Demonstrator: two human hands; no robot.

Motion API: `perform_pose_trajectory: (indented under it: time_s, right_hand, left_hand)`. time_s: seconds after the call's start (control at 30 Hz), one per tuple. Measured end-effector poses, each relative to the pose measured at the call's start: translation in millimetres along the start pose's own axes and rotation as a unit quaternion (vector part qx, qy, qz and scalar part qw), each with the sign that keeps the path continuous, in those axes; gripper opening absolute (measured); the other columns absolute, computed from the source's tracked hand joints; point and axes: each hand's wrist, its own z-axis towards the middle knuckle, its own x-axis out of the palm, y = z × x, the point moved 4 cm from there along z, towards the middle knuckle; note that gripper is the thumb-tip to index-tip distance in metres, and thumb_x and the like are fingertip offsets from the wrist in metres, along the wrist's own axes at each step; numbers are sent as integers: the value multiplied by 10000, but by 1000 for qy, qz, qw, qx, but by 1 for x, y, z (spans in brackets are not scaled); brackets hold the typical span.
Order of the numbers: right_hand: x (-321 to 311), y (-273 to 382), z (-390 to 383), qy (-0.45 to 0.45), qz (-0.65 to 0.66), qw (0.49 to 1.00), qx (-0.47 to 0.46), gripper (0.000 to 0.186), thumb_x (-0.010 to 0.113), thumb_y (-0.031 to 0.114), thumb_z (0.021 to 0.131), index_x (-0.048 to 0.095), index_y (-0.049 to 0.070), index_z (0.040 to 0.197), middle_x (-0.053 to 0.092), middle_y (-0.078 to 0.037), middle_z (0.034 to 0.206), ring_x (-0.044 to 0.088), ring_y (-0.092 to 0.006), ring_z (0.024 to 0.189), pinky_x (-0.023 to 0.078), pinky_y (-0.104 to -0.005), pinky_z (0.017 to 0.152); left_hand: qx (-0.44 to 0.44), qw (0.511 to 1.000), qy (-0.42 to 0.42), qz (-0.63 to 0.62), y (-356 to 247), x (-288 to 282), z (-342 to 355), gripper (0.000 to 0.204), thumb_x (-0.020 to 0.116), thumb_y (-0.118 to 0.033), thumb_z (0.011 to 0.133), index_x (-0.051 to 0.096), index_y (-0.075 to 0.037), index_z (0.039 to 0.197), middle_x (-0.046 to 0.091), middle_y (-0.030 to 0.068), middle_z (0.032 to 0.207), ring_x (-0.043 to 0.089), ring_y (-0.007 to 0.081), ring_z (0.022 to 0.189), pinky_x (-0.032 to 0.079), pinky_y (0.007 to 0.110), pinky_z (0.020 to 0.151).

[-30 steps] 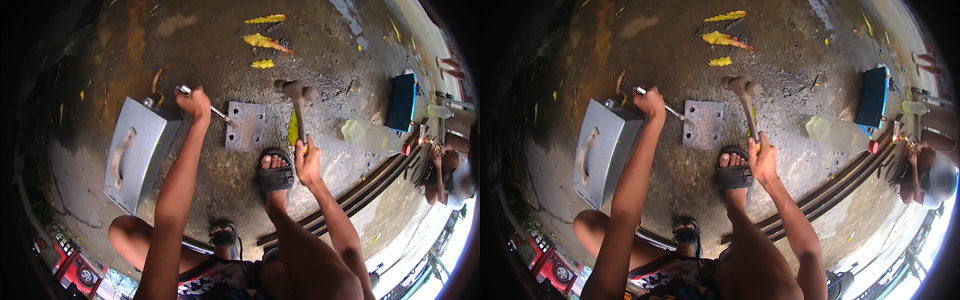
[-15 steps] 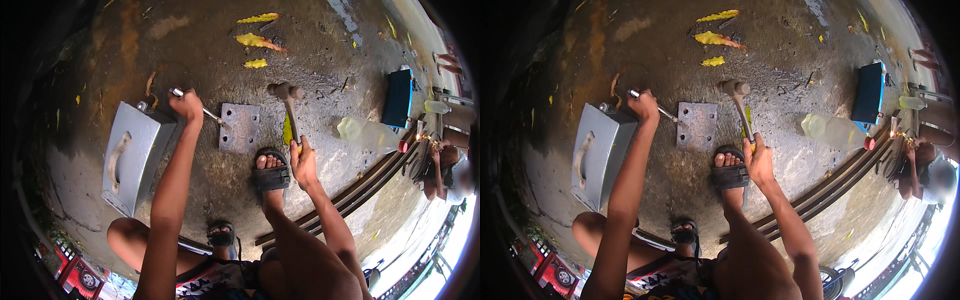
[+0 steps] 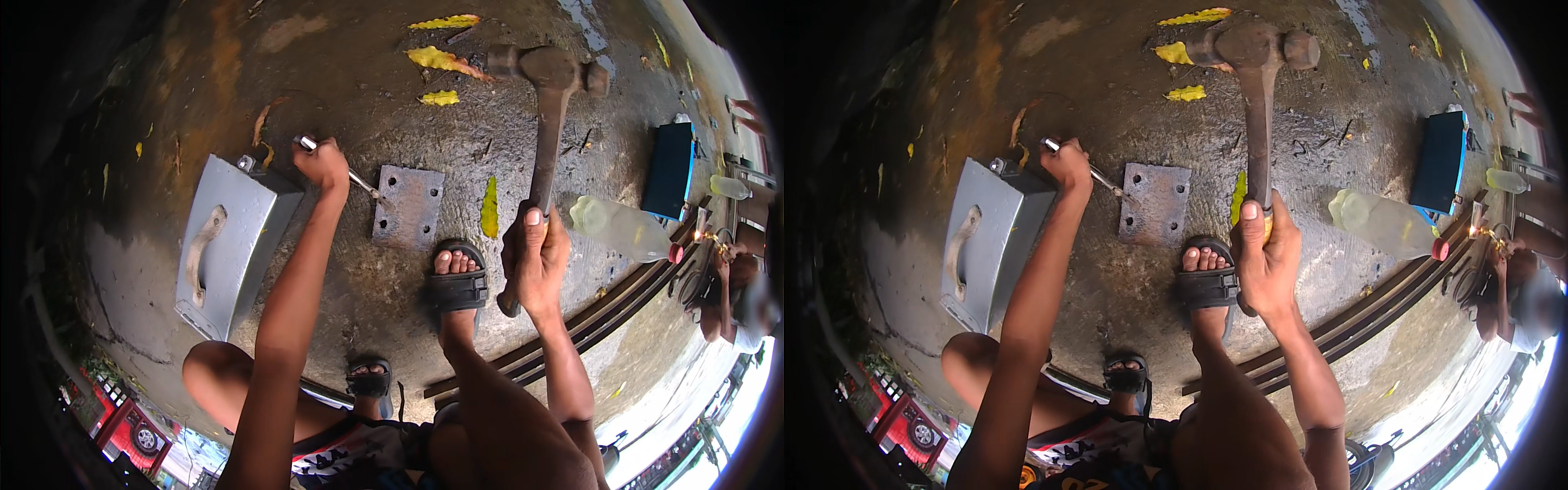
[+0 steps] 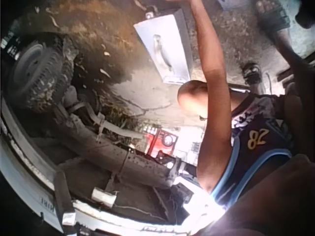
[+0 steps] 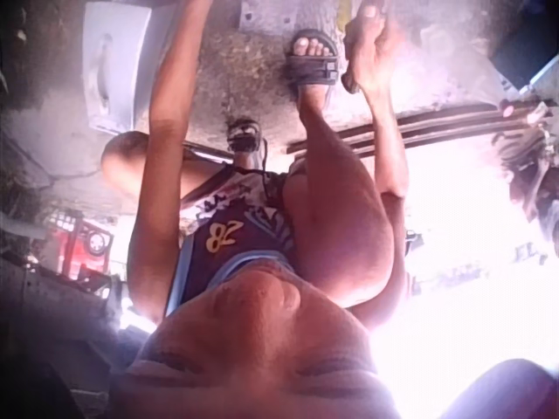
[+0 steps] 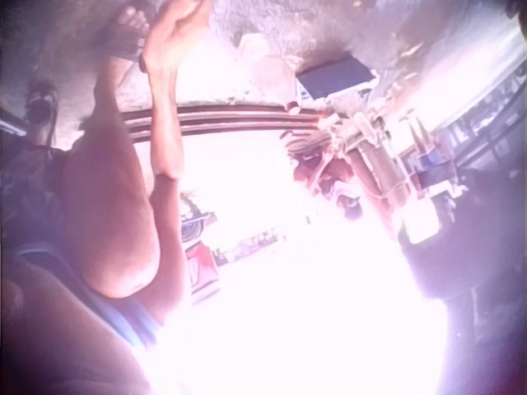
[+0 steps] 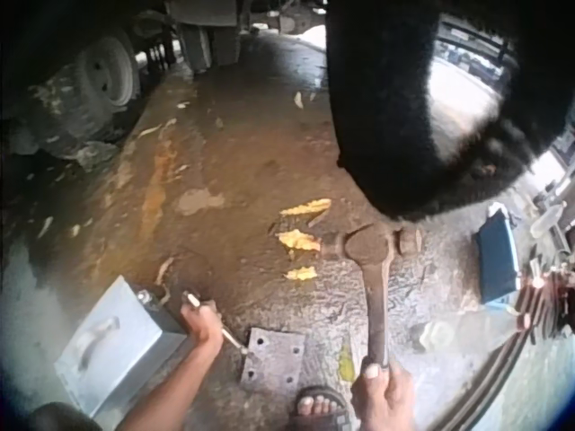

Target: The person sits on the ground and uses a hammer and a metal punch to repeatedly strike a square metal plate. They adjust the plate's position and the punch's alignment multiple times while striking it. Another person is visible in the background welding nearby.

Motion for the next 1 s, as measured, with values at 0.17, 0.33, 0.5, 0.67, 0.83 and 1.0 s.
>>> perform_pose_trajectory:
  time_s: [0.17,0.33,0.5,0.67,0.83,1.0]
  right_hand:
    - [21,-90,1,101,-268,958,-9,403,521,370,1088,560,-28,1040,605,-194,614,663,-312,550,473,-405,535]
    - [22,-104,17,115,-174,960,188,517,515,476,1078,605,-17,954,575,-199,603,618,-318,545,458,-452,555]
    - [8,-24,15,89,-128,982,103,429,550,396,1086,554,-18,978,514,-112,591,513,-131,572,427,-377,524]
    - [18,-11,-2,4,-88,994,-72,260,592,247,1064,539,-5,1030,591,-124,597,660,-234,516,465,-374,486]
    - [1,-101,-10,59,-289,955,39,366,571,318,1072,552,-47,1039,553,-234,584,559,-282,486,435,-436,508]
    - [-16,-67,-8,5,-192,975,114,448,564,392,1079,550,-27,924,541,-155,581,525,-210,512,418,-413,509]
  left_hand:
    - [33,999,-2,30,26,2,13,219,548,60,715,530,72,932,589,105,808,565,207,688,468,394,652]
    - [30,999,-1,27,24,10,8,215,548,51,712,537,75,926,594,111,823,550,210,722,462,395,688]
    - [54,996,3,77,20,9,11,178,542,49,709,519,67,885,560,105,759,522,201,693,438,414,652]
    - [50,996,18,72,25,3,18,164,556,40,710,517,57,868,559,103,736,525,207,676,444,412,654]
    - [40,998,7,55,25,18,4,175,596,36,723,519,67,877,565,108,746,532,201,688,455,403,667]
    - [25,996,17,89,13,13,-3,178,612,56,740,523,71,893,561,106,761,525,194,687,454,392,666]
